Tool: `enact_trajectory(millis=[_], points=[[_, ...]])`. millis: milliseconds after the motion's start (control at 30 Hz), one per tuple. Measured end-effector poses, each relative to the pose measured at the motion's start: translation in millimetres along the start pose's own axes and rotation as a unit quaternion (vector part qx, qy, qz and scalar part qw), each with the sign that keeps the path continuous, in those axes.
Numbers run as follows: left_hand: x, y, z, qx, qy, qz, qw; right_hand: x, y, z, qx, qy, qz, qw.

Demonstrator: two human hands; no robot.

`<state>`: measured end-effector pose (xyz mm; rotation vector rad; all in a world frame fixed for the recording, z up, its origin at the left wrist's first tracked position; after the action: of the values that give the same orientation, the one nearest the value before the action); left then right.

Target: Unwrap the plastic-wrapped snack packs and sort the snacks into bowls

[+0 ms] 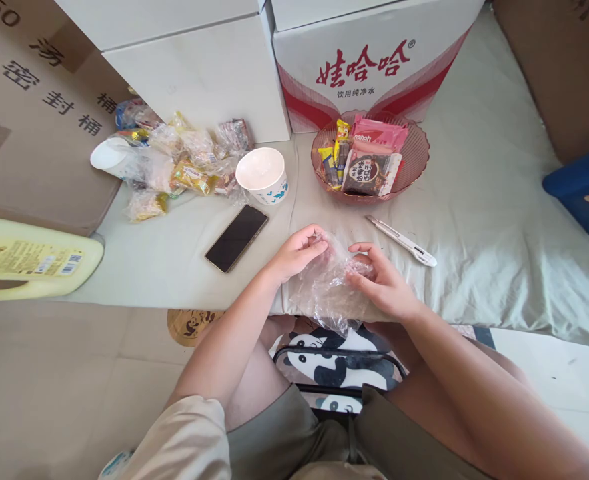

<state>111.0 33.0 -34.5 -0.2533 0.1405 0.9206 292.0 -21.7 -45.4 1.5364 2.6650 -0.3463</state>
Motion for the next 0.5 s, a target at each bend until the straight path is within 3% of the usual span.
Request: enact_trajectory(millis=[300, 400, 500], points=[[-2.5, 1.2, 1.2, 0.048, 0.038, 0.017, 0.998, 2.9, 4.3, 3.6, 0.082, 0.029, 0.031, 0.996], [-3.2, 0.4, 1.0, 0.058, 0.046, 0.03, 0.997, 2.7, 1.4, 2.3, 0.064, 0.02, 0.0, 0.998], [-3.0, 1.6, -0.5, 0.049, 0.048, 0.032, 0.997, 2.0, 0.6, 4.0, 0.041, -0.001, 0.009, 0.999]])
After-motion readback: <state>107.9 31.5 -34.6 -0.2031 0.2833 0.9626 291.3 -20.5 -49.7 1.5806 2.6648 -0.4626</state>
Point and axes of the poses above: each hand's wrist, its own x-axis towards the middle knuckle, its own y-axis out of the back of the hand, z = x × y, the point moved 3 cm from there along x, towards the middle knuckle, and after that the axes turned 12 degrees about -z, right-handed, at the moved point
